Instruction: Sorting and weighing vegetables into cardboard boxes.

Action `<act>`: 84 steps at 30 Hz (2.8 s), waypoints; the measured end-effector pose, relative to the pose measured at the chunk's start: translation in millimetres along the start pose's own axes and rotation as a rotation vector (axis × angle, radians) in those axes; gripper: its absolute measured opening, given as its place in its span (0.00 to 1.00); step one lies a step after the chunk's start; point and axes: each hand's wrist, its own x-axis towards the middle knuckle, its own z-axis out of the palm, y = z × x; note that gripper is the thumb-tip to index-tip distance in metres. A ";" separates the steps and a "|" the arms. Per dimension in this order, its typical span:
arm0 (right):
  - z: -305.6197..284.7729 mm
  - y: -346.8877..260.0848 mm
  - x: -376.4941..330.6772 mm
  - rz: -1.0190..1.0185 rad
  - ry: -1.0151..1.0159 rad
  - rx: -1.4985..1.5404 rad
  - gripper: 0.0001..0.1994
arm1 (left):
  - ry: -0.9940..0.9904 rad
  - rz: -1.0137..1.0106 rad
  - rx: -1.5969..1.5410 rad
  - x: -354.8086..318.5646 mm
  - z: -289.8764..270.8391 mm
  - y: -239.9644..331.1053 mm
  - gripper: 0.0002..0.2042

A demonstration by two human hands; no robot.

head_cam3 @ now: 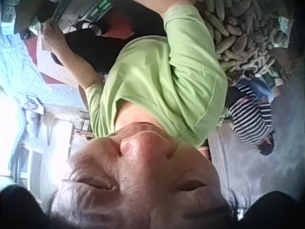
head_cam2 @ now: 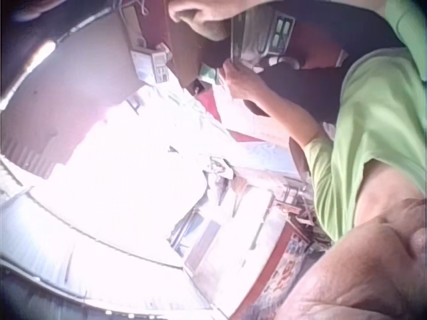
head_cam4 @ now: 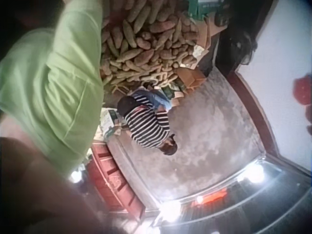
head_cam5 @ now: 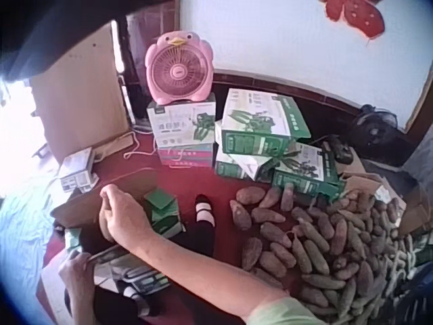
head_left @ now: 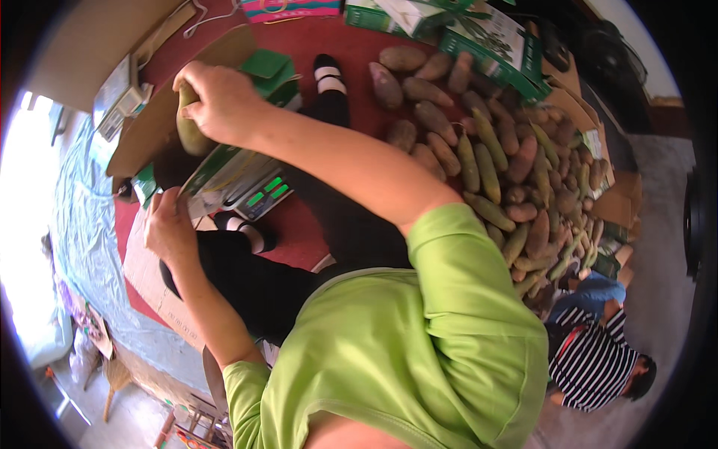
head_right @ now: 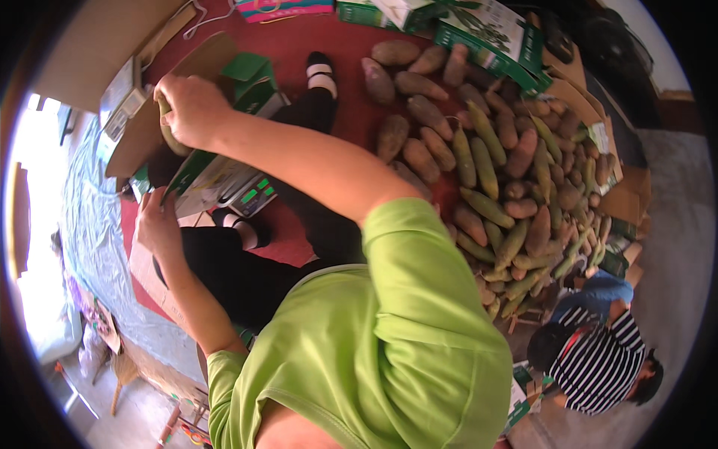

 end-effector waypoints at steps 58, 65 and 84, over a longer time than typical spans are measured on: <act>-327.8 135.1 -417.5 1.177 -0.496 -1.429 0.14 | 0.002 -0.107 0.075 1.0 18.4 -9.0 0.08; -317.9 130.7 -387.2 1.022 -0.142 -1.209 0.28 | 0.045 -0.077 -0.008 2.1 13.2 4.5 0.05; -243.0 -30.5 -98.0 0.055 0.432 0.040 0.25 | 0.086 0.027 -0.045 -7.2 -7.4 2.8 0.02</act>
